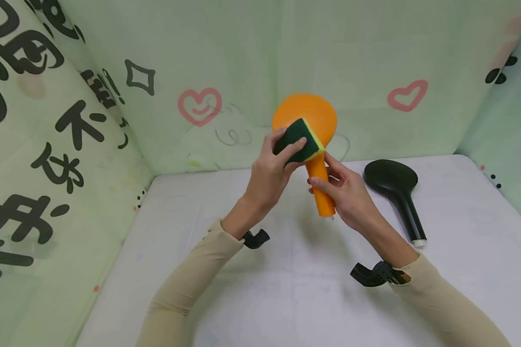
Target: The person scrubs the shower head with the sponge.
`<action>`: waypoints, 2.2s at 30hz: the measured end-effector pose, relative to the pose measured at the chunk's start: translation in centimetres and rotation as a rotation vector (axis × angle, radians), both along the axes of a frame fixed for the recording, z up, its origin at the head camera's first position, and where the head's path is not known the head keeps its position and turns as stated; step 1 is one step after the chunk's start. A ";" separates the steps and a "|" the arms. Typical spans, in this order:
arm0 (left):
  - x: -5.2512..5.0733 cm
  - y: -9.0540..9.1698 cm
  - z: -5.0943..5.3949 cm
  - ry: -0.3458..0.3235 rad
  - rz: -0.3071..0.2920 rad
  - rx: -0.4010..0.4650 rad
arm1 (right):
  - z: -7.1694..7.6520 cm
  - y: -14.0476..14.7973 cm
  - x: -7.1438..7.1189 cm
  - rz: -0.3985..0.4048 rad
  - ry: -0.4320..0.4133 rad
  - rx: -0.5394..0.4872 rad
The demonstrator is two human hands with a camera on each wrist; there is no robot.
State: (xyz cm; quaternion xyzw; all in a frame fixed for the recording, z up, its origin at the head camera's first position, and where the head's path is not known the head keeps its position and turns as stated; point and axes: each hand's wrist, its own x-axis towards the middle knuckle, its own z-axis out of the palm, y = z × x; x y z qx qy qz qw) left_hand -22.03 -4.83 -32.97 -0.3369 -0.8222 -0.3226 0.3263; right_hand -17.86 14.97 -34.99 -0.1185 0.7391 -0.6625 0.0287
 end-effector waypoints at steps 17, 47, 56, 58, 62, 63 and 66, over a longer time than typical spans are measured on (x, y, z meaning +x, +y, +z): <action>-2.7 -2.1 0.4 -0.306 -0.271 0.510 | -1.9 1.8 0.3 0.096 -0.145 -0.354; -0.2 -0.2 2.7 0.275 -0.131 -0.140 | -1.4 2.6 0.1 0.037 -0.097 0.155; 0.4 0.4 2.4 0.377 -0.022 -0.347 | -1.2 2.7 0.0 -0.040 -0.054 0.232; -0.2 -0.2 2.8 0.321 -0.010 -0.304 | -1.2 2.7 0.0 -0.039 -0.067 0.225; -1.1 -1.7 3.5 0.189 0.003 -0.211 | -1.2 2.8 0.1 -0.046 -0.089 0.213; -1.2 -1.9 3.6 0.174 -0.001 -0.200 | -1.2 2.8 0.1 -0.048 -0.093 0.208; -0.8 -1.6 3.4 0.204 -0.027 -0.254 | -1.2 2.9 0.1 -0.051 -0.078 0.221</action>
